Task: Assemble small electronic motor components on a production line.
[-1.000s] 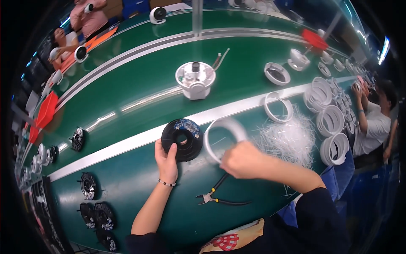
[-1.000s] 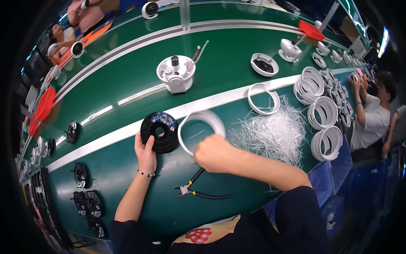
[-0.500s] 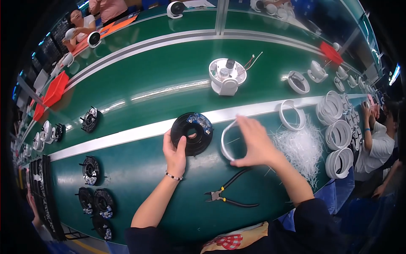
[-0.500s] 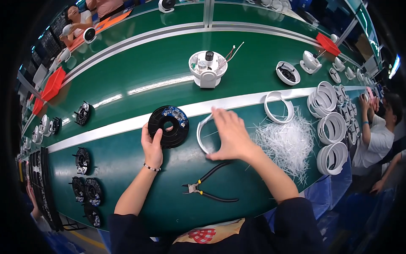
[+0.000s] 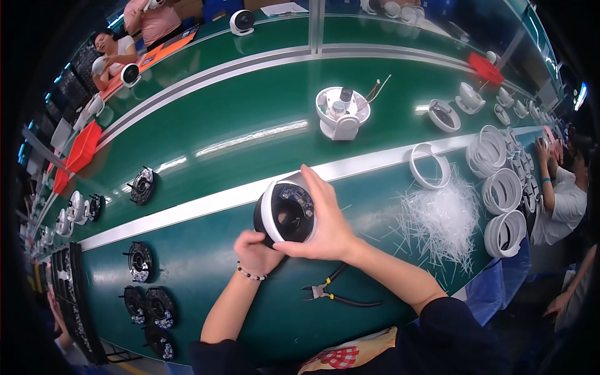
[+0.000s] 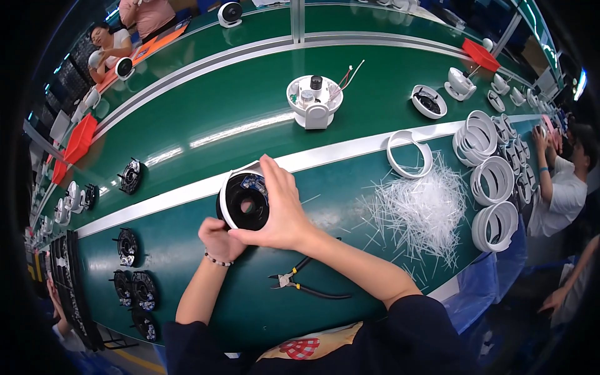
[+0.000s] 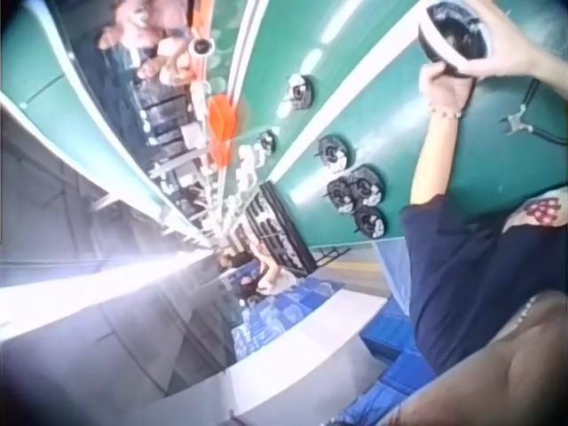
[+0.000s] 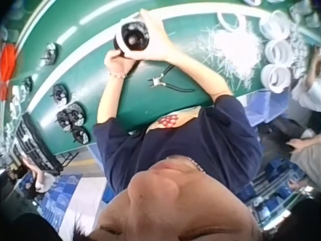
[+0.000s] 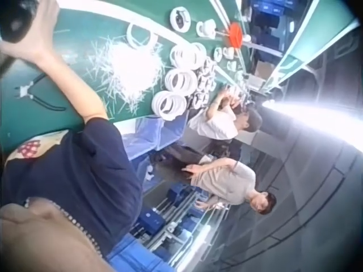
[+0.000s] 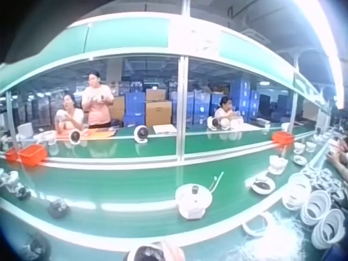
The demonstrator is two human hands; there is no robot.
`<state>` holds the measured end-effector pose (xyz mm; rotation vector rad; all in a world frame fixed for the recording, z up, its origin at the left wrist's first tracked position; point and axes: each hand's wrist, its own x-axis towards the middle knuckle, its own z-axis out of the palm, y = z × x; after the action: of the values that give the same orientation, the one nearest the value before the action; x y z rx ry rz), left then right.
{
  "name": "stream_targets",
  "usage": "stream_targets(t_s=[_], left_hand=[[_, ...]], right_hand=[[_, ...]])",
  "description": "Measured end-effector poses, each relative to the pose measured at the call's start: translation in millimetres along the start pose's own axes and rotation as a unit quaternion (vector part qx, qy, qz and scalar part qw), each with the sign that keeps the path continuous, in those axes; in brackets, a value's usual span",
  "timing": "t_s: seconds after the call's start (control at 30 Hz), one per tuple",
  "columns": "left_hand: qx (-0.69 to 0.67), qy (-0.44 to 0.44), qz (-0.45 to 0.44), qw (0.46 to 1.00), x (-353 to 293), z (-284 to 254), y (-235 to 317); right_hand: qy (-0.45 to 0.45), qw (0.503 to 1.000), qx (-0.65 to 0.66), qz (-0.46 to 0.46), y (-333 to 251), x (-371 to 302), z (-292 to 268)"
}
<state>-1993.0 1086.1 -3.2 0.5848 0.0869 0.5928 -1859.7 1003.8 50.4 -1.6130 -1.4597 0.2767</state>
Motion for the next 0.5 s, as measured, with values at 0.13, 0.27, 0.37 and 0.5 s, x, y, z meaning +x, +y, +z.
stream_targets(t_s=[0.13,0.27,0.37,0.5], left_hand=[[-0.061,0.067,-0.036,0.995,4,-3,10],[-0.049,0.105,-0.047,0.992,6,-9,15],[-0.06,0.089,-0.058,0.993,4,-6,19],[-0.025,0.125,-0.065,0.99,6,-4,19]], right_hand=[[-0.021,0.997,-0.007,-0.074,-3,4,14],[-0.031,0.995,0.019,-0.091,4,8,17],[-0.038,0.997,0.029,-0.064,3,4,21],[-0.043,0.999,-0.012,-0.023,-2,2,31]])
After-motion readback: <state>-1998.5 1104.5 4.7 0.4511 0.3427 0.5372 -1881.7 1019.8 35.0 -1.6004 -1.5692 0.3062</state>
